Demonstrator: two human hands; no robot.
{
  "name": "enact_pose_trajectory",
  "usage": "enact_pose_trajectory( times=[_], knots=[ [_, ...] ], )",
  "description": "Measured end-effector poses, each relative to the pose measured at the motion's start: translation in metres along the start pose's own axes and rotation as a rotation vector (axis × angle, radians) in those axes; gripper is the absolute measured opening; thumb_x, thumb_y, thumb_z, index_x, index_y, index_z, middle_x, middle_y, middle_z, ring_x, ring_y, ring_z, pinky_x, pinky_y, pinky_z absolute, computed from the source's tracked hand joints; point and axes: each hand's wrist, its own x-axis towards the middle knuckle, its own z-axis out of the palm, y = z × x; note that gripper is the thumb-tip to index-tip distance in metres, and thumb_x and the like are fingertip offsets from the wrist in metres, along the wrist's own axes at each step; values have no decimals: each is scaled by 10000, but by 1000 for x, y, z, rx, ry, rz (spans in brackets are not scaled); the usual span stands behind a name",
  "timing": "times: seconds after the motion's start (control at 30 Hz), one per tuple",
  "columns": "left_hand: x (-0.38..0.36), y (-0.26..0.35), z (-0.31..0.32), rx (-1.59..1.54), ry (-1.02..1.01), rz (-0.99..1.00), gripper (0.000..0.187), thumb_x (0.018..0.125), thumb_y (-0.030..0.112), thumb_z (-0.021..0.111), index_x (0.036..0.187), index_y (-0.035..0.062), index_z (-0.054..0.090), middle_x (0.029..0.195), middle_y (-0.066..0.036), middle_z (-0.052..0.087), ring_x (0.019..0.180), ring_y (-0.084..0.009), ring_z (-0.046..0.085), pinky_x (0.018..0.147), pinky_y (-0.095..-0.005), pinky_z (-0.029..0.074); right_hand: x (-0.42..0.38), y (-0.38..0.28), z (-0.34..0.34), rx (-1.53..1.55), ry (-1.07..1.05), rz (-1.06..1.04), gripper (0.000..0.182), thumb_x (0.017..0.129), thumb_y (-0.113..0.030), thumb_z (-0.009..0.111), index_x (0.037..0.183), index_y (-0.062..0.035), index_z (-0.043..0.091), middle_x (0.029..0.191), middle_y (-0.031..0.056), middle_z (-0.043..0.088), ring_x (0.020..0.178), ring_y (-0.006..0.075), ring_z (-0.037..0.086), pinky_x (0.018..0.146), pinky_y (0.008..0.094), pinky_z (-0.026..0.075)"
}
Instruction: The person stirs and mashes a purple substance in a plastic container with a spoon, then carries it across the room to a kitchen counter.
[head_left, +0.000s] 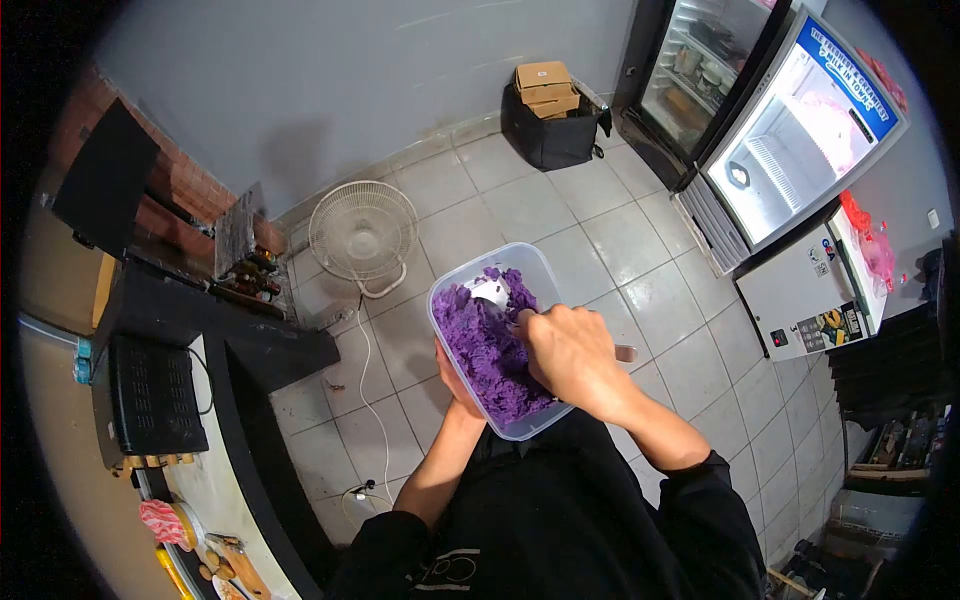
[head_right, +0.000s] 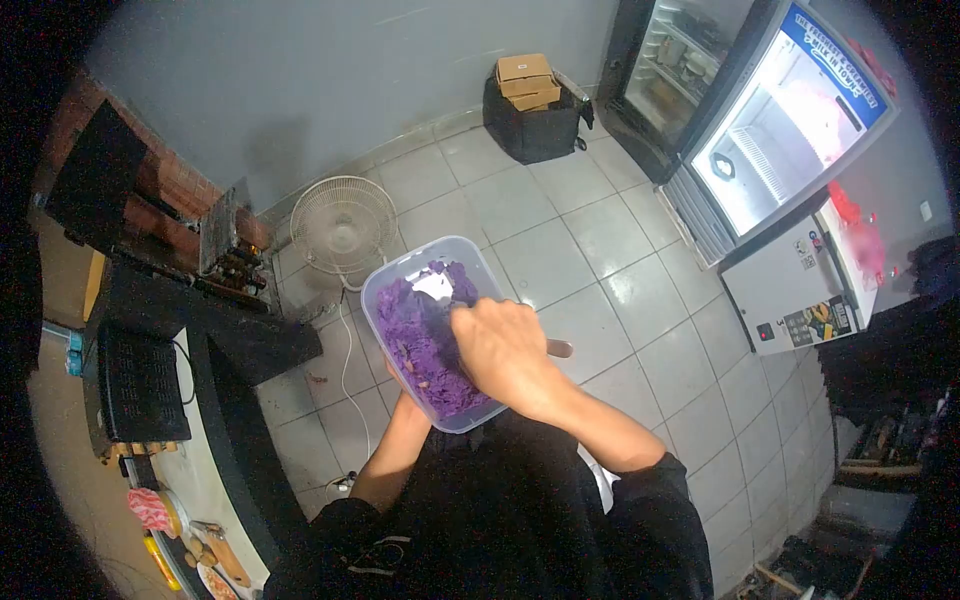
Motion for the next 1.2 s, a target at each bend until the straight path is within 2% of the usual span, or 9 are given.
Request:
enact_pose_trajectory(
  times=[0.13,0.27,0.57,0.67,0.77,0.8,0.9,1.03,1.2],
  knots=[
    [2,-4,-26,271,-49,178,677,969,605,276,1424,120,402,1352,-96,523,1222,-280,515,1071,-459,393,3,-4,5,43,13,-24,126,698,-33,642,809,23,623,639,227,609,629,409,637,546,468,496],
    [-3,-1,-13,59,-15,35,643,976,579,299,1403,115,427,1330,-95,544,1209,-272,527,1069,-448,398,3,-1,15,76,-7,-35,166,710,-30,622,863,33,621,645,238,610,631,416,635,552,475,496],
    [-4,-6,-17,68,18,42,648,952,588,371,1381,111,462,1340,-94,542,1223,-275,527,1061,-443,409,6,-20,6,86,-39,-8,234,733,-45,596,937,70,604,654,248,620,626,412,644,556,467,507],
    [-2,-13,-35,91,-84,-31,648,933,599,374,1339,106,489,1303,-114,555,1203,-261,539,1050,-434,419,7,-35,-2,13,-51,-5,198,784,-110,595,846,75,629,671,214,649,633,323,690,561,396,548],
    [-3,-11,-21,150,-120,-86,481,910,447,439,1216,82,502,1199,-113,550,1137,-242,539,991,-411,426,5,-45,13,-180,-40,-12,186,813,-77,543,932,58,593,770,188,677,622,305,692,527,397,544],
    [-10,-5,31,125,-34,-81,292,909,272,505,1123,74,509,1108,-78,555,1064,-207,551,919,-372,452,4,-48,17,-251,-45,-34,167,821,-77,544,923,48,590,805,175,679,642,285,703,528,373,552],
    [-7,-11,46,278,9,-31,123,900,70,569,1000,44,502,997,-58,556,988,-187,560,835,-336,472,0,-40,15,-185,-54,-44,152,819,-74,548,914,39,587,809,173,674,653,292,704,525,371,550],
    [-2,-13,28,427,-103,-73,253,957,80,479,1208,59,459,1024,-56,536,1001,-194,544,899,-342,454,-11,-34,-7,-213,-108,15,138,810,-63,562,912,28,580,816,164,670,667,303,701,546,387,551],
    [-8,-13,64,427,11,-103,409,981,92,442,1382,84,361,1037,-50,518,1000,-190,532,949,-334,433,-18,-32,-26,-135,-63,52,200,777,-29,586,960,36,537,811,178,651,663,339,681,542,409,529]
  ],
)
